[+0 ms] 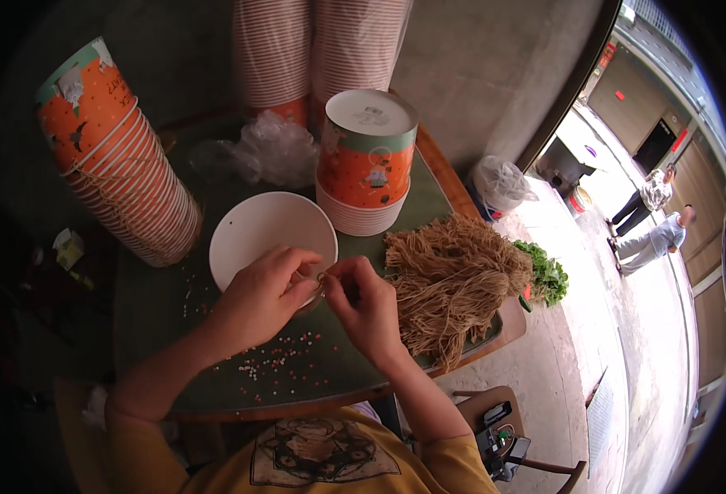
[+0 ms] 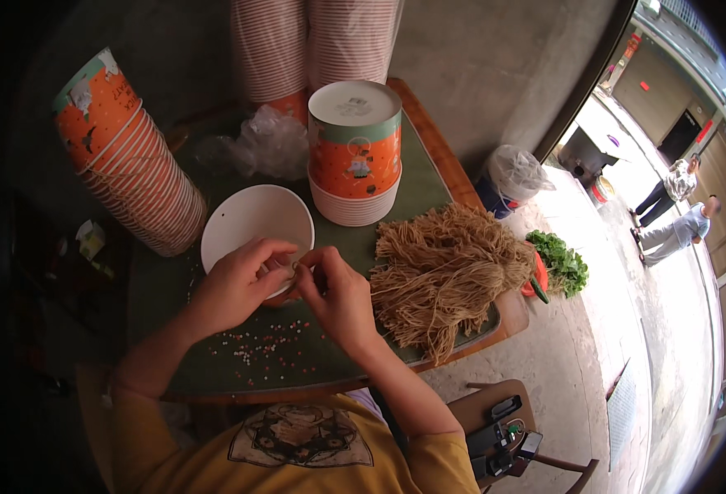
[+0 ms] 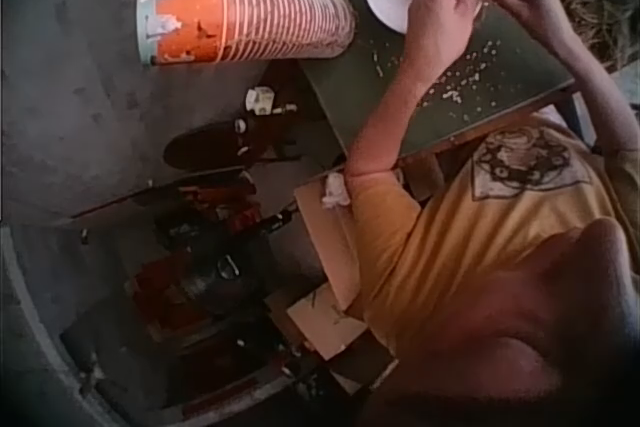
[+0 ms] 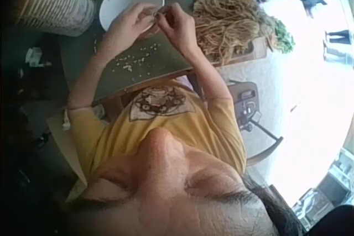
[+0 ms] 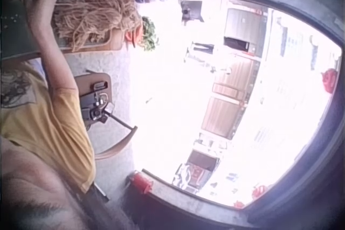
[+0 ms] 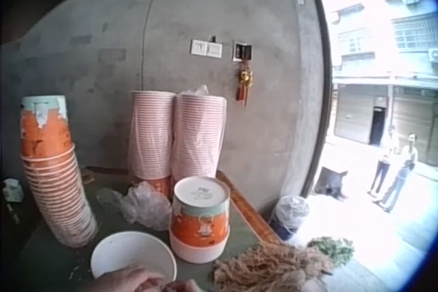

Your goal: Thread string through pre-punched holes in paper buckets to attach handles or decorations.

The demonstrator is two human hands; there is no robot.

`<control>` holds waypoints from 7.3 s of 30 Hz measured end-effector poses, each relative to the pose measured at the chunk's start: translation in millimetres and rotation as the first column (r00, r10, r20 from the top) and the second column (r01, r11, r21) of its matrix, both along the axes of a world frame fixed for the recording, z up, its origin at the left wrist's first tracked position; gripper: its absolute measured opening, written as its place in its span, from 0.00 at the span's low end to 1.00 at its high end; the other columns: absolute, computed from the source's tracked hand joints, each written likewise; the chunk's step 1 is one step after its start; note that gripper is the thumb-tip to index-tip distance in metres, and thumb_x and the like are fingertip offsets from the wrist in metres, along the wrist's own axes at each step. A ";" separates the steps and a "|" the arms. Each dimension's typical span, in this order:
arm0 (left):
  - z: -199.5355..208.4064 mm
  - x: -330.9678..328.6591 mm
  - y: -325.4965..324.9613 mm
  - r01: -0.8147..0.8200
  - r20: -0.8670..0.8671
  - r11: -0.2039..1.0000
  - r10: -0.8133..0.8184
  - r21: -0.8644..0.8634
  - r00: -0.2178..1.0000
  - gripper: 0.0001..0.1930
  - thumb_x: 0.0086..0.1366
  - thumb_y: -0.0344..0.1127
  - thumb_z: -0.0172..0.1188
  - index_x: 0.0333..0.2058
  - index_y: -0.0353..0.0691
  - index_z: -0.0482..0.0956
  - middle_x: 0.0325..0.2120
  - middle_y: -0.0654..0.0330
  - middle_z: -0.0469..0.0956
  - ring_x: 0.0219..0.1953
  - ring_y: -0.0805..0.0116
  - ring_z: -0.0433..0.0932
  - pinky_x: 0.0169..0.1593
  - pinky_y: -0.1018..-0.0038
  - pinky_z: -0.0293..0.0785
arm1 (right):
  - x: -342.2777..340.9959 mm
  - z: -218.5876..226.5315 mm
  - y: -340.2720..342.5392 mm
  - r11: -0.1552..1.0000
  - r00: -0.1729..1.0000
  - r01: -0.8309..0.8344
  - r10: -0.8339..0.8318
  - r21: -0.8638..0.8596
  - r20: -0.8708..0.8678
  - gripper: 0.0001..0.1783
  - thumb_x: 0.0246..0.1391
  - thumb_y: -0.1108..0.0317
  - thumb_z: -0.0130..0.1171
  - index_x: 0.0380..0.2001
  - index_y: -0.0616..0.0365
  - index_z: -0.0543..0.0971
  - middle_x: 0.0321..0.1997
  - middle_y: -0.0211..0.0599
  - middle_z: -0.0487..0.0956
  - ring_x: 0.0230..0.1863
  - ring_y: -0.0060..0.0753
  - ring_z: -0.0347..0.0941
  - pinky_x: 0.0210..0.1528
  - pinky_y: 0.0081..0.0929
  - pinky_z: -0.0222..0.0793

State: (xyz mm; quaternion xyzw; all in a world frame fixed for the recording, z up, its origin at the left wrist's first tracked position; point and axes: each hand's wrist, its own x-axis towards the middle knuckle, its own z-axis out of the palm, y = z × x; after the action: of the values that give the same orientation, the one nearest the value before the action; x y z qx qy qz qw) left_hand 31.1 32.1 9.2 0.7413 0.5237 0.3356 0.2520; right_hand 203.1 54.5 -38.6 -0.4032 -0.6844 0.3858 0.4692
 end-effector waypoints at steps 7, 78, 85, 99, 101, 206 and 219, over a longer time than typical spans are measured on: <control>-6.3 -10.5 22.1 0.247 0.360 0.866 -0.085 -0.435 0.929 0.13 0.66 0.28 0.56 0.48 0.33 0.70 0.28 0.64 0.75 0.32 0.81 0.72 0.36 0.80 0.72 | -3.1 -2.2 2.6 0.997 1.000 0.001 -0.001 0.081 -0.005 0.06 0.56 0.73 0.60 0.34 0.60 0.73 0.21 0.29 0.74 0.22 0.14 0.67 0.27 0.17 0.66; -6.9 9.9 10.3 0.059 0.279 0.997 -0.044 -0.047 0.959 0.14 0.64 0.22 0.54 0.47 0.35 0.65 0.31 0.59 0.76 0.36 0.72 0.77 0.41 0.74 0.74 | -1.0 -12.9 -0.9 0.991 0.961 -0.034 -0.003 -0.129 -0.277 0.08 0.57 0.73 0.59 0.37 0.60 0.71 0.30 0.29 0.75 0.27 0.12 0.67 0.28 0.15 0.65; -8.9 9.7 11.3 0.063 0.336 0.994 -0.028 -0.092 0.941 0.14 0.66 0.23 0.54 0.48 0.35 0.63 0.30 0.59 0.75 0.34 0.74 0.76 0.40 0.76 0.73 | 9.9 -5.3 1.9 0.853 0.964 0.067 -0.189 0.518 0.187 0.13 0.46 0.78 0.65 0.36 0.56 0.77 0.28 0.32 0.72 0.25 0.30 0.73 0.24 0.25 0.70; -19.3 5.2 13.2 0.054 0.292 0.998 -0.039 -0.044 0.956 0.11 0.67 0.26 0.55 0.45 0.35 0.64 0.35 0.57 0.75 0.38 0.71 0.76 0.42 0.73 0.74 | 17.6 12.8 21.4 0.808 0.925 -0.338 0.191 -0.483 -0.327 0.10 0.61 0.61 0.51 0.36 0.54 0.77 0.23 0.16 0.68 0.22 0.06 0.57 0.24 0.09 0.51; -19.5 5.4 13.7 0.059 0.290 0.998 -0.046 -0.034 0.956 0.11 0.67 0.27 0.55 0.45 0.35 0.64 0.34 0.57 0.75 0.37 0.71 0.77 0.42 0.73 0.74 | 18.4 11.7 14.2 0.841 0.925 -0.324 0.186 -0.432 -0.332 0.09 0.61 0.63 0.52 0.36 0.55 0.77 0.24 0.16 0.70 0.23 0.06 0.59 0.24 0.09 0.53; -13.2 8.1 8.0 0.335 -0.421 0.831 -0.137 0.443 0.897 0.12 0.53 0.23 0.56 0.35 0.39 0.65 0.32 0.54 0.65 0.36 0.53 0.68 0.42 0.61 0.68 | -6.6 -41.7 -32.2 0.999 1.000 -0.011 0.010 -0.045 -0.025 0.05 0.64 0.68 0.52 0.39 0.58 0.71 0.18 0.29 0.76 0.20 0.16 0.73 0.24 0.16 0.66; -73.3 -4.6 -70.6 -0.285 0.267 0.774 0.155 0.565 0.951 0.13 0.63 0.24 0.56 0.45 0.37 0.68 0.35 0.59 0.73 0.35 0.65 0.73 0.40 0.72 0.70 | -5.5 -31.1 -85.8 0.992 0.976 -0.111 0.097 0.059 0.194 0.06 0.57 0.69 0.59 0.36 0.59 0.77 0.29 0.40 0.77 0.29 0.43 0.75 0.32 0.34 0.71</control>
State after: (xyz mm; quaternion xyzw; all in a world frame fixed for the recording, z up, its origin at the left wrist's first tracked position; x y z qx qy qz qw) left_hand 26.5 -38.5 -64.1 0.6773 0.4457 0.5851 0.0172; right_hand 197.6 -31.3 -69.7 -0.3851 -0.7595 0.3454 0.3945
